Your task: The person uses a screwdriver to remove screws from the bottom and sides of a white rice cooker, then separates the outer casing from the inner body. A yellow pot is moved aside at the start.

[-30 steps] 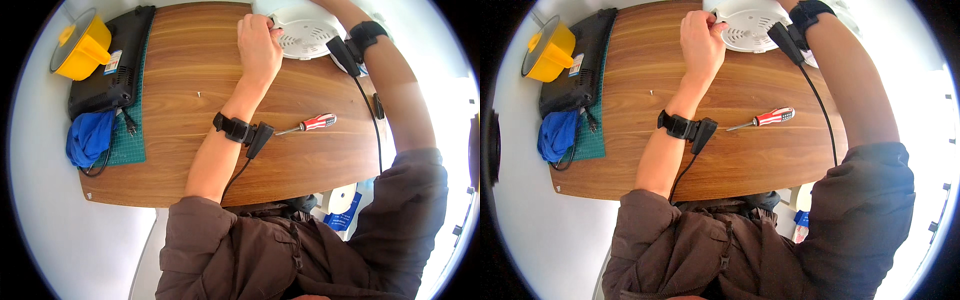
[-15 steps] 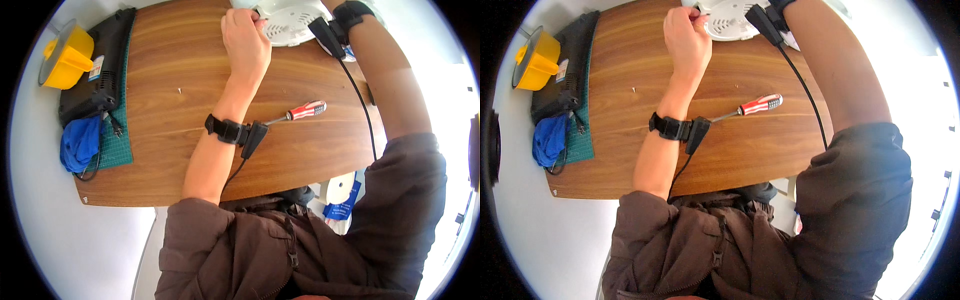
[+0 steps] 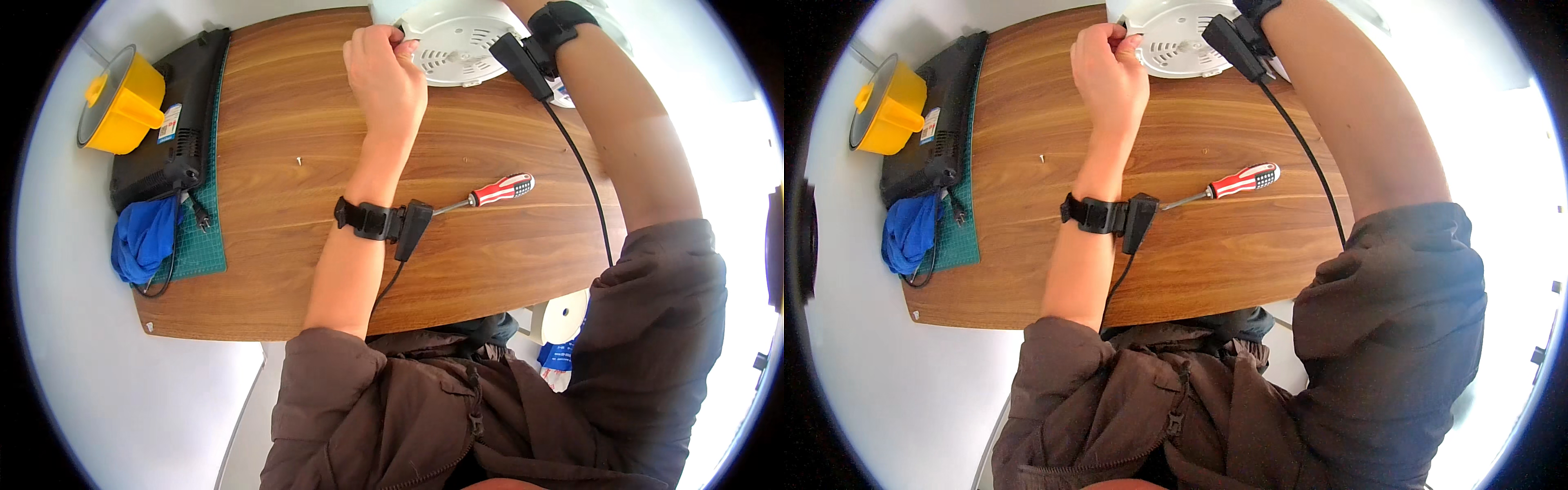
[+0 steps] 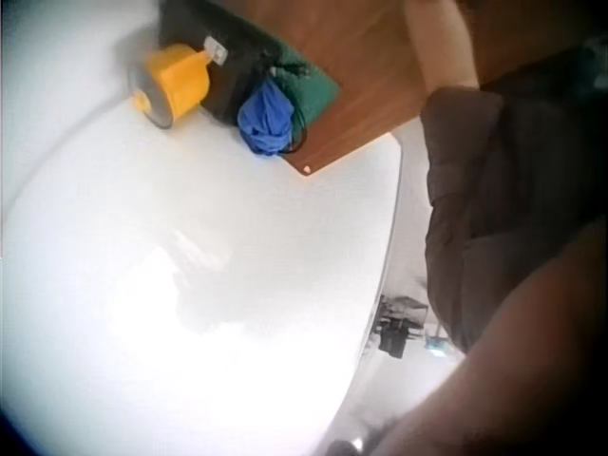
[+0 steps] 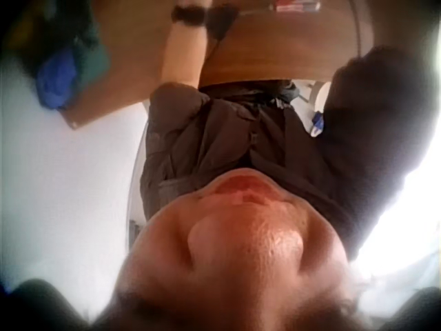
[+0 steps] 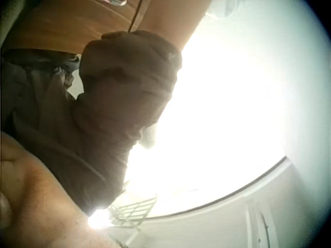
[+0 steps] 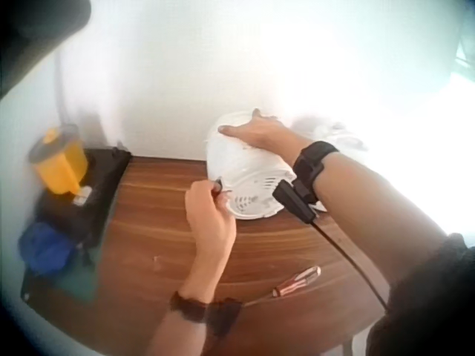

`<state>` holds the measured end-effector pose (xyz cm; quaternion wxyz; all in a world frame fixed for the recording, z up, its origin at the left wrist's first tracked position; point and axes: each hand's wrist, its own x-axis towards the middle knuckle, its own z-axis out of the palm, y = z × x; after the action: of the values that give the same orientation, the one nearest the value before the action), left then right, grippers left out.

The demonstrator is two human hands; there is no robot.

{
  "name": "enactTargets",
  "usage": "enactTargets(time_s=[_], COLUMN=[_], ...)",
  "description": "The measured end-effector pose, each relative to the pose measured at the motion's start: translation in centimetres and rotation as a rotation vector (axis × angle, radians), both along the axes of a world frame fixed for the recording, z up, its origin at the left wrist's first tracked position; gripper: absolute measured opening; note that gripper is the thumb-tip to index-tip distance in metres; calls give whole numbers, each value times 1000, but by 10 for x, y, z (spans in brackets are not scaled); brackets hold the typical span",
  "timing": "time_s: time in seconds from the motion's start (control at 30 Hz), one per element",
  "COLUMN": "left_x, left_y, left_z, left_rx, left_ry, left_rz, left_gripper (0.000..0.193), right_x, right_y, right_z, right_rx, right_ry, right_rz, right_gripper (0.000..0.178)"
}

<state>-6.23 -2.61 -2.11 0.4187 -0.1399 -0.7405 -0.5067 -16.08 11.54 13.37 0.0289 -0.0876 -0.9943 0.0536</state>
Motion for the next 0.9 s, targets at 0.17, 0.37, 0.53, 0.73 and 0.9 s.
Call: enactTargets(time_s=[0.17,0.37,0.53,0.73,0.9], left_x=[-2,6,-2,2,3], left_y=[-4,4,-5,-1,0], left_z=[-2,1,-1,1,-2], left_rx=[-60,-25,-27,17,15], left_ry=[18,0,15,-17,18], left_rz=[-28,11,-35,-34,9], left_gripper=[16,15,14,13,15], right_x=[4,-9,-14,-6,-10], right_y=[1,6,9,6,10], right_z=[1,-11,-15,-9,-16], right_rx=[12,70,112,76,93], right_ry=[8,61,48,44,53], right_rz=[63,110,141,152,177], right_gripper=[96,87,78,76,84])
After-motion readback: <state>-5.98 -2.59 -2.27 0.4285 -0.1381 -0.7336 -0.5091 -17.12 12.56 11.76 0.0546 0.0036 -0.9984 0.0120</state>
